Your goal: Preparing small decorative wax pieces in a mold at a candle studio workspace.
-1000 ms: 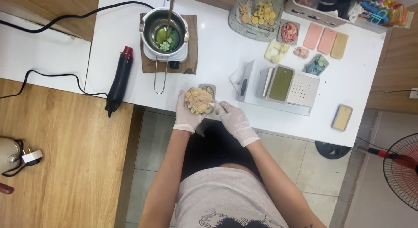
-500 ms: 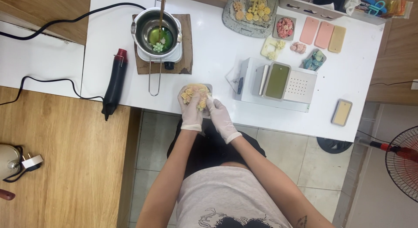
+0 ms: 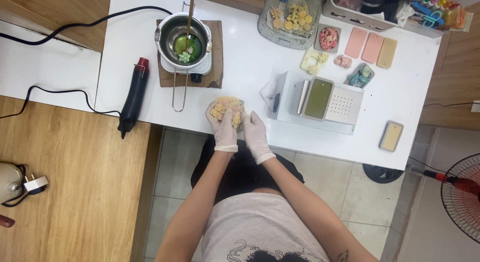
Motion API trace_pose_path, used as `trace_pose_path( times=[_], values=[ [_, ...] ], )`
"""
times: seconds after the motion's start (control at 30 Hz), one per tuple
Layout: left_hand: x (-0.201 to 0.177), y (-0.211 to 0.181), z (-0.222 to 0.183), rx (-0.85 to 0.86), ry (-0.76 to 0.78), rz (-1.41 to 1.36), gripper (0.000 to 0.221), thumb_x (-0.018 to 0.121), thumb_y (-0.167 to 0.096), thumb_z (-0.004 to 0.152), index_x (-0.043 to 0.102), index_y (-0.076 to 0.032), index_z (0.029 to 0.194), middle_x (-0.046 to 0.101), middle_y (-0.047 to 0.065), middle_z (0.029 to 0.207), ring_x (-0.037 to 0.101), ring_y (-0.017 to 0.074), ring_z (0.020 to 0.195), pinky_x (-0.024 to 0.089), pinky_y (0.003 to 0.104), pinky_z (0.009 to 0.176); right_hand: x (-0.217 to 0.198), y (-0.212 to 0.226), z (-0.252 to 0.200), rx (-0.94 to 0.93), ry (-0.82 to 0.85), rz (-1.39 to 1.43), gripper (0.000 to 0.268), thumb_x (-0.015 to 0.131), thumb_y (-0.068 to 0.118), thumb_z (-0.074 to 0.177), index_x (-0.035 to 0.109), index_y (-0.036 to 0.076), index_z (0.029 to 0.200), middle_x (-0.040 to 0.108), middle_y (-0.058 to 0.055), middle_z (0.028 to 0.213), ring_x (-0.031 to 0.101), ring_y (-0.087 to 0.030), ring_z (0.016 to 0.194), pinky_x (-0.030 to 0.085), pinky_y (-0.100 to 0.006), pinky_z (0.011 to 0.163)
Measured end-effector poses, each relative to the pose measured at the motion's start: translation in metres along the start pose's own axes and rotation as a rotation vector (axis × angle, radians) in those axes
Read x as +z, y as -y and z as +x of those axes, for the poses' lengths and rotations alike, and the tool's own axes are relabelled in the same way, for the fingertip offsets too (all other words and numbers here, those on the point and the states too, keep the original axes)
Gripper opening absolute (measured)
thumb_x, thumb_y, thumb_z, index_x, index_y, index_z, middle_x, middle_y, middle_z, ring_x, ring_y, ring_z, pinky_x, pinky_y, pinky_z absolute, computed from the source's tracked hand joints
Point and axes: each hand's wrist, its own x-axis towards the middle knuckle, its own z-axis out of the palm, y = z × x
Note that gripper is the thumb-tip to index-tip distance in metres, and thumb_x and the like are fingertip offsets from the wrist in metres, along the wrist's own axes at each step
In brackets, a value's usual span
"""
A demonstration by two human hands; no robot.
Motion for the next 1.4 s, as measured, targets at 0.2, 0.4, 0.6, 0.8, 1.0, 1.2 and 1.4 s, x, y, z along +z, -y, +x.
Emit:
trace_pose_path(
  times=[0.2,0.4,0.6,0.8,1.0,1.2,1.4],
  values=[
    [-0.023,0.008,0.015,-0.115,0.116,-0.195,0.048,0.059,0.006,0.097,0.041,-0.016,0.135,0.054,0.011,0.132,0.060,0.0226,0.119,0.058,0.038,0.098,-0.019,0.007,0.038,0.256,0.065,0.001,0.028,0.060,0.034,0.102,0.059,0.011,0.086,0.050,0.005,0.065,0.039,-0.006,0.051,0.031,-0.024,0.044],
    [-0.018,-0.026,0.008,-0.234,0.126,-0.107,0.045,0.057,0.005,0.097,0.041,-0.017,0.134,0.056,0.013,0.130,0.064,0.0233,0.116,0.060,0.035,0.093,-0.018,0.024,0.035,0.277,0.280,0.008,0.028,0.058,0.035,0.102,0.059,0.013,0.085,0.050,0.007,0.062,0.038,-0.004,0.046,0.029,-0.022,0.042],
    [-0.026,-0.034,0.009,-0.242,0.187,-0.050,0.044,0.057,0.004,0.098,0.041,-0.015,0.135,0.057,0.013,0.127,0.065,0.0217,0.113,0.060,0.034,0.088,-0.019,-0.003,0.048,0.246,0.405,0.039,0.029,0.058,0.034,0.104,0.060,0.011,0.085,0.050,0.004,0.064,0.035,-0.005,0.048,0.028,-0.023,0.043],
    [-0.025,-0.035,0.003,-0.082,0.173,0.159,0.043,0.059,0.003,0.098,0.040,-0.012,0.134,0.058,0.014,0.127,0.066,0.0211,0.114,0.062,0.034,0.091,-0.008,0.017,0.036,-0.008,0.310,-0.341,0.032,0.060,0.031,0.099,0.070,0.002,0.108,0.071,0.002,0.082,0.060,-0.005,0.076,0.050,-0.022,0.070],
    [-0.041,-0.024,0.011,-0.155,0.104,-0.054,0.046,0.056,0.005,0.096,0.040,-0.014,0.134,0.055,0.013,0.129,0.064,0.0234,0.116,0.062,0.037,0.093,-0.022,-0.030,0.078,-0.238,0.149,-0.377,0.048,0.069,0.037,0.104,0.062,-0.008,0.120,0.063,0.005,0.102,0.062,-0.006,0.095,0.050,-0.026,0.085],
    [-0.049,-0.021,0.013,-0.257,0.027,-0.028,0.046,0.056,0.006,0.095,0.040,-0.016,0.132,0.057,0.012,0.125,0.066,0.0248,0.113,0.061,0.039,0.091,0.016,0.156,0.056,-0.324,0.294,-0.539,0.040,0.054,0.036,0.101,0.059,0.000,0.083,0.063,-0.009,0.073,0.058,-0.014,0.070,0.049,-0.032,0.070],
    [-0.049,-0.003,0.010,-0.248,0.097,-0.067,0.048,0.059,0.008,0.092,0.044,-0.015,0.133,0.058,0.012,0.125,0.066,0.0246,0.112,0.063,0.038,0.091,0.104,0.232,0.085,-0.469,0.327,-0.685,0.040,0.061,0.039,0.097,0.067,-0.001,0.096,0.072,-0.016,0.086,0.069,-0.025,0.074,0.053,-0.037,0.069]
  ],
)
